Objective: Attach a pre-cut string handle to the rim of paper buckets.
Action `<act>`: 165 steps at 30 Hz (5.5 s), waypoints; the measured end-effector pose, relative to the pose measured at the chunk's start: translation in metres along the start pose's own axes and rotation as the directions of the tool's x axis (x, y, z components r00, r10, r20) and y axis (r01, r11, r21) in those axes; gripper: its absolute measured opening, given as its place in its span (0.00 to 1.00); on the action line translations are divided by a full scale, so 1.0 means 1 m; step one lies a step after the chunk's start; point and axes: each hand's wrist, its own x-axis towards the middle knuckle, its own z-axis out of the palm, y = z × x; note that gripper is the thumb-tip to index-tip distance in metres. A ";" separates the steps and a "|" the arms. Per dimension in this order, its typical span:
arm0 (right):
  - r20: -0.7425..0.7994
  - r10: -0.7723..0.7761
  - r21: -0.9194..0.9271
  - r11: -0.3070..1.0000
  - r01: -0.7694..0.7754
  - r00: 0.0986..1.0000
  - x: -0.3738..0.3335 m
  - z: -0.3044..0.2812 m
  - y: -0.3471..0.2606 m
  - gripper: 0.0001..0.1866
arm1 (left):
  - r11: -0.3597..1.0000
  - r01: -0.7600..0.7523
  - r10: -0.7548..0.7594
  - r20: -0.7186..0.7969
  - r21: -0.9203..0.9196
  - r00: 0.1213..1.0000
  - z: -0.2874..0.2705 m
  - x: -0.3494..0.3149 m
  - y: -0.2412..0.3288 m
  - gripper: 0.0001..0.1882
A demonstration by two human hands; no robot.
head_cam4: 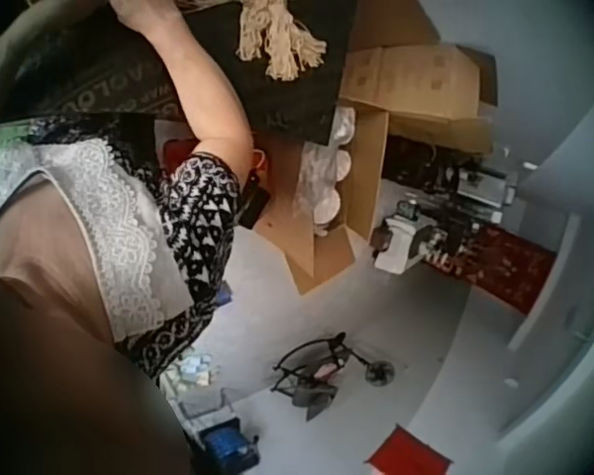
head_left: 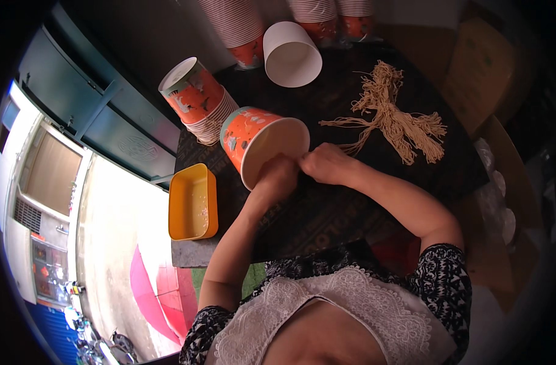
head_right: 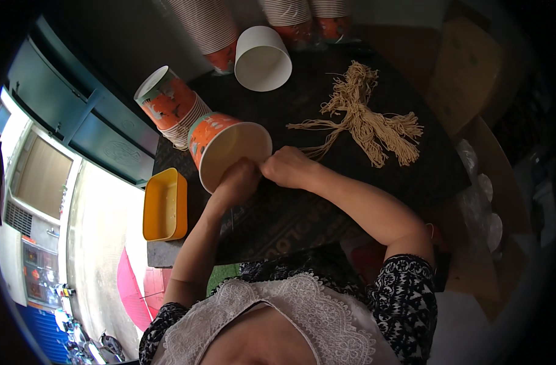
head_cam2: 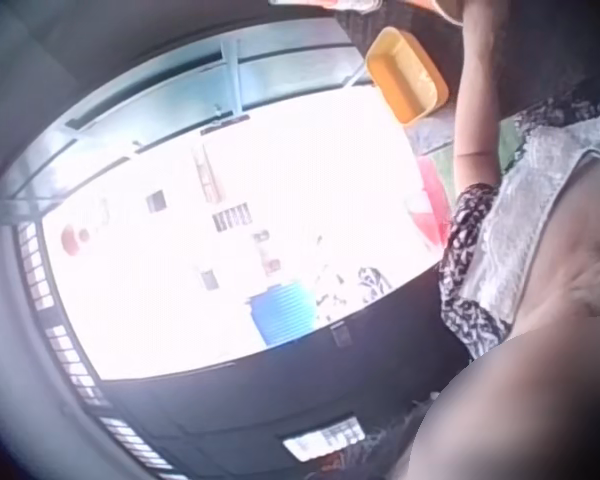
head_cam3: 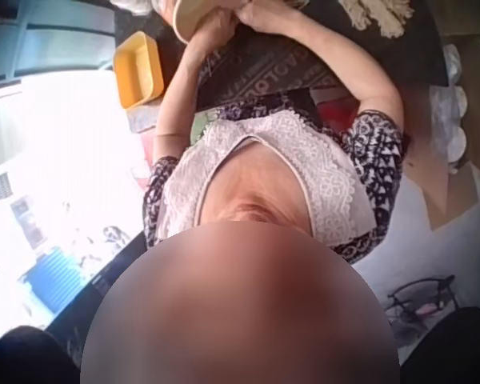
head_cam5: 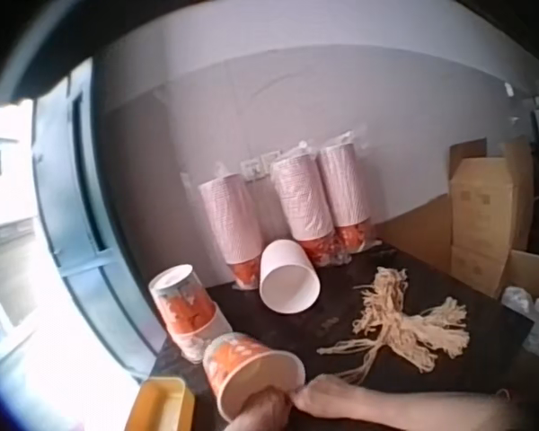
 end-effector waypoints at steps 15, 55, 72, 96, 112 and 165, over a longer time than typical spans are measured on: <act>-0.099 0.196 0.352 0.924 -0.150 0.976 0.013 0.024 0.010 0.09 | 0.813 0.044 -0.184 -0.184 -0.580 0.966 0.011 0.000 -0.032 0.11; 0.003 0.482 0.328 0.827 -0.456 0.876 -0.003 -0.002 0.007 0.11 | 0.522 0.238 -0.330 0.064 -0.819 0.942 0.001 0.011 -0.018 0.13; -0.044 0.528 0.802 0.525 -0.286 0.848 0.006 0.003 -0.007 0.07 | 0.775 0.020 -0.205 -0.221 -0.631 0.953 0.034 0.016 -0.025 0.10; -0.337 0.363 0.339 0.908 -0.247 0.869 0.004 0.001 -0.007 0.10 | 0.590 0.011 -0.244 -0.166 -0.807 0.955 0.030 0.009 -0.033 0.04; -0.253 0.341 0.321 0.912 -0.254 0.905 0.009 0.017 -0.001 0.04 | 0.591 -0.057 -0.164 -0.188 -0.805 0.968 0.028 0.010 -0.030 0.04; -0.367 0.422 0.477 0.851 -0.221 0.829 0.010 0.027 0.000 0.08 | 0.901 -0.272 0.092 -0.465 -0.338 0.880 0.024 0.011 -0.010 0.13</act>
